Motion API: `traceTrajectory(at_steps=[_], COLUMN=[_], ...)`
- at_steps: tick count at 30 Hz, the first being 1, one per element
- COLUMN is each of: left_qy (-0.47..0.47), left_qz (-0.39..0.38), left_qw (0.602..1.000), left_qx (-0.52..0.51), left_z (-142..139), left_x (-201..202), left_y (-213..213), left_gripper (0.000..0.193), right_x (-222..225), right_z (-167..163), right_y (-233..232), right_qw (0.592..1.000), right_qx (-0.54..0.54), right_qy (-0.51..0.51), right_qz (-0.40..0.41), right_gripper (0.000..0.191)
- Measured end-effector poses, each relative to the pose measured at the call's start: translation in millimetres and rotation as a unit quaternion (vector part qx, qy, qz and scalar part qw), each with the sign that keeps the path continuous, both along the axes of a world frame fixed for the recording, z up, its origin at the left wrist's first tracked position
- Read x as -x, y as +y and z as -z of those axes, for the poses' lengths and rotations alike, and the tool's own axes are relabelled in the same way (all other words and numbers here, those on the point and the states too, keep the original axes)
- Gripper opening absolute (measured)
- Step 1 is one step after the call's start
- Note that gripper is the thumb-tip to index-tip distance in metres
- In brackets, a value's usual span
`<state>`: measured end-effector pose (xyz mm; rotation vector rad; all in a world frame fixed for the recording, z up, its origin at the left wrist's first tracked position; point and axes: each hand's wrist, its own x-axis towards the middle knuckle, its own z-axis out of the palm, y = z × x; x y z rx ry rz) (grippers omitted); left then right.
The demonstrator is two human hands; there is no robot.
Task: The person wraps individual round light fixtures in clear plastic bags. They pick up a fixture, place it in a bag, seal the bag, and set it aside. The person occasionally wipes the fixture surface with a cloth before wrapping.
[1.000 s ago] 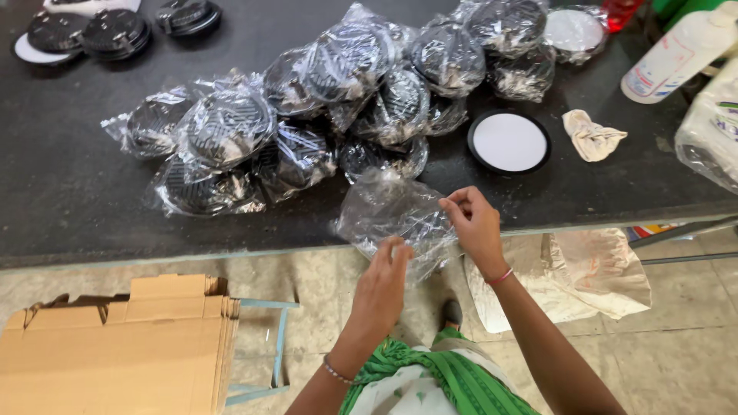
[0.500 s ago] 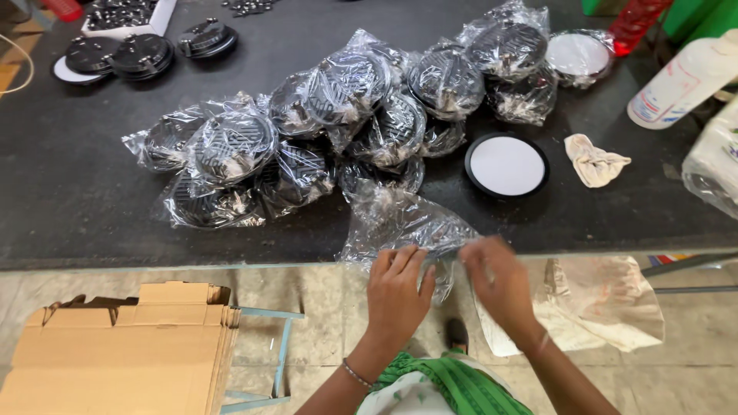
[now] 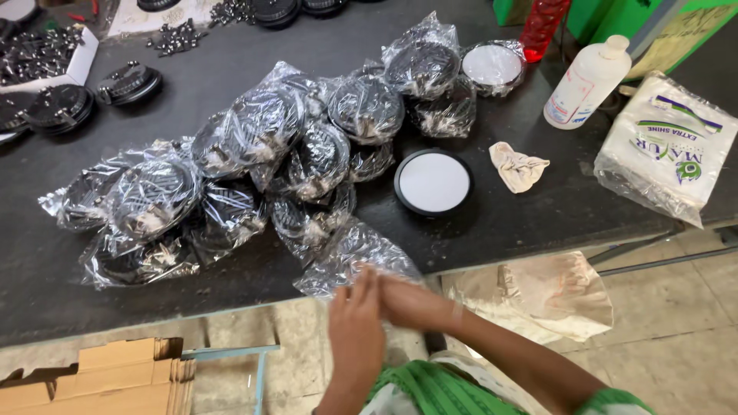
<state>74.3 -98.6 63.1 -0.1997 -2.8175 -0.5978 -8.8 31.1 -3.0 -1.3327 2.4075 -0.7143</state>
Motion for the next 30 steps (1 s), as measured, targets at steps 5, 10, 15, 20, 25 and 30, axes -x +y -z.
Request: traceTrajectory(at_steps=[5, 10, 15, 20, 25, 30], left_qy=[-0.062, -0.031, -0.072, -0.050, -0.052, -0.121], left_qz=[-0.067, -0.052, -0.046, 0.005, 0.005, 0.031], left_qw=[0.995, 0.998, 0.994, 0.997, 0.997, 0.991], left_qx=[0.032, -0.034, -0.065, -0.056, -0.056, -0.042], left_z=[-7, -3, 12, 29, 26, 4], left_x=[14, 23, 37, 72, 104, 120], left_y=[3, 40, 62, 79, 102, 131], left_gripper=[0.076, 0.063, 0.048, 0.048, 0.060, 0.079], right_x=[4, 84, 119, 144, 124, 55], right_z=[-43, -32, -6, -14, -14, 12], right_y=[97, 136, 146, 198, 279, 317], right_qw=[0.980, 0.912, 0.898, 0.911, 0.694, 0.601], right_qx=[0.010, 0.025, -0.001, 0.051, 0.475, 0.551], right_qy=[-0.143, 0.337, 0.402, 0.231, -0.304, -0.431], right_qz=[0.136, 0.234, 0.177, 0.338, 0.447, 0.387], right_gripper=[0.037, 0.057, 0.053, 0.033, 0.026, 0.026])
